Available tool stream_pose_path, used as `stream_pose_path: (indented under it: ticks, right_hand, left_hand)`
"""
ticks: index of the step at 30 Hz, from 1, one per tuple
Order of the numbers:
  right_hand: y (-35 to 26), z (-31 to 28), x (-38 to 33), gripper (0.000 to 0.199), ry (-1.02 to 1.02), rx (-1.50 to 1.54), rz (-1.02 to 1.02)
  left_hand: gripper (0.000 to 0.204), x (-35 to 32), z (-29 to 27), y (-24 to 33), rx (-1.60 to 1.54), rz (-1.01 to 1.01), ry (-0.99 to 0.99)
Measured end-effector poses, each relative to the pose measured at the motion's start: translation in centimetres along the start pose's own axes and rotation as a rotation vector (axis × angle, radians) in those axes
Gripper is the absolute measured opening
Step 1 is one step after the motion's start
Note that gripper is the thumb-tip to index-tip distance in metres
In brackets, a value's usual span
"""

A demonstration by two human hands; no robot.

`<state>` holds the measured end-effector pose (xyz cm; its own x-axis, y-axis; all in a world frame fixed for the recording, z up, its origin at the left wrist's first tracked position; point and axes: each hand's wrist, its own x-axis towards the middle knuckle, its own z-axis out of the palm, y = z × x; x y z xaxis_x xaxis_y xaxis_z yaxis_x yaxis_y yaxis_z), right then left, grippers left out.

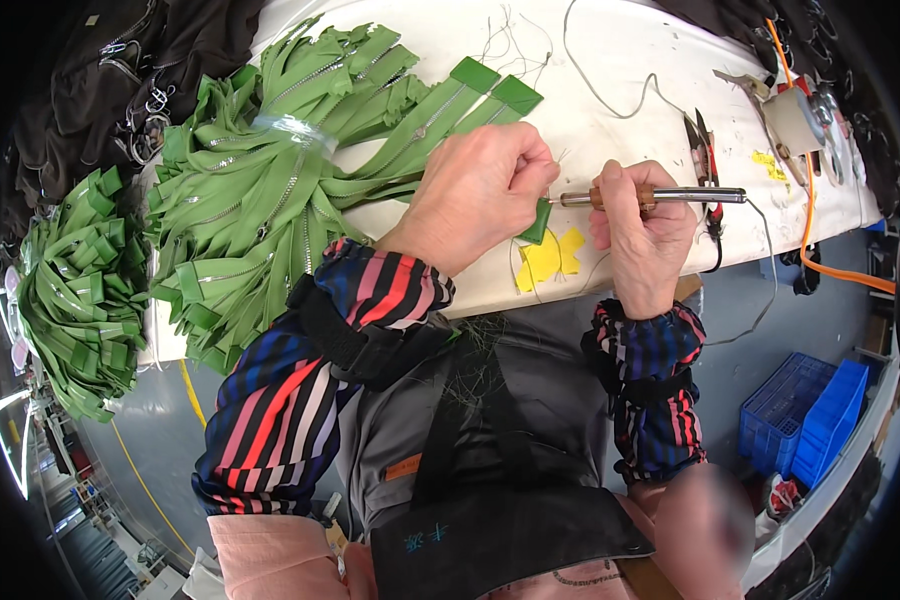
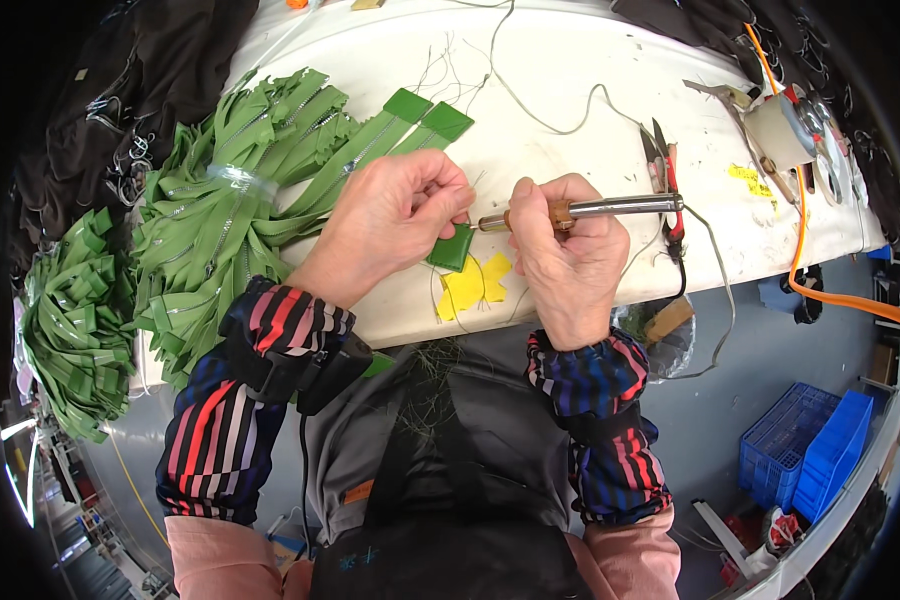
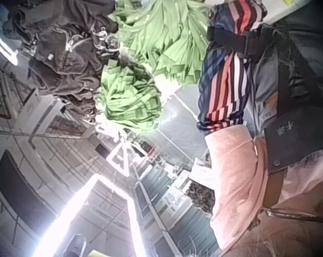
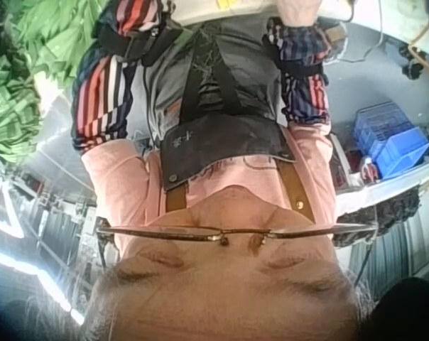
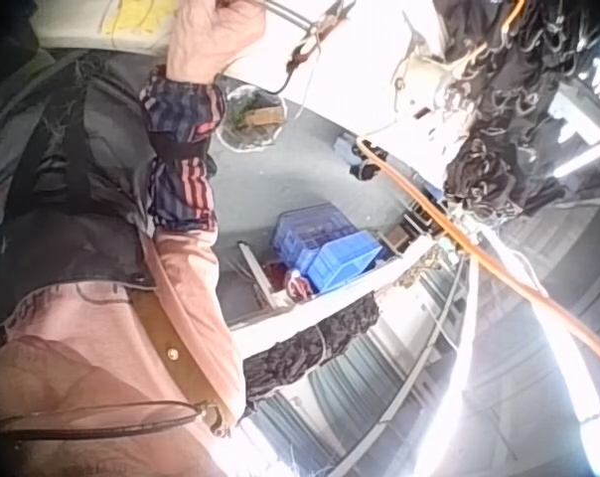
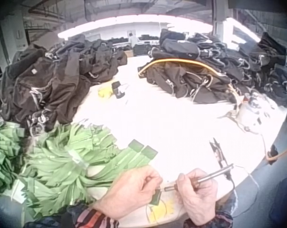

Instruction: The worker is assembling and joining green material strips using a hand-held sewing or punching tool in a workshop setting.

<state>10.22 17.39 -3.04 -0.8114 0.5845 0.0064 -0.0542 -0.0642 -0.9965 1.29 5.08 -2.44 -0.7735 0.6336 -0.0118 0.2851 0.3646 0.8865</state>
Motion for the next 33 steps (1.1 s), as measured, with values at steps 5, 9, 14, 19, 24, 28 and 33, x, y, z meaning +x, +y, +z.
stream_pose_path:
  ticks: [5, 9, 14, 19, 24, 28, 33]
  right_hand:
    - [0.0, -0.2, 0.0, 0.016, 0.001, -0.032, -0.002]
    - [-0.2, 0.1, -0.4, 0.017, 0.072, 0.033, -0.019]
    - [0.3, -0.6, 0.0, 0.019, 0.189, 0.094, -0.091]
    - [0.5, -0.6, 0.0, 0.020, 0.172, 0.148, -0.089]
    - [0.2, -0.8, -0.2, 0.021, 0.170, 0.161, -0.076]
    - [0.7, -1.1, -0.2, 0.023, 0.184, 0.273, -0.098]
    - [0.4, -1.1, -0.1, 0.025, 0.236, 0.306, -0.089]
  left_hand:
    - [0.015, 0.2, 0.2, -0.1, -0.022, -0.008, 0.000]
    - [0.012, -0.7, -1.2, 0.9, -0.103, -0.070, -0.040]
    - [0.019, -5.1, -4.1, 4.3, 0.298, 0.243, -0.414]
    - [0.025, -3.8, -3.3, 2.3, 0.717, 0.412, 0.011]
    - [0.019, -2.9, -3.4, 1.9, 0.749, 0.214, -0.076]
    - [0.021, -2.3, -3.3, 1.5, 0.786, 0.269, -0.088]
    - [0.038, -4.2, -2.0, 2.4, 0.771, 0.479, -0.184]
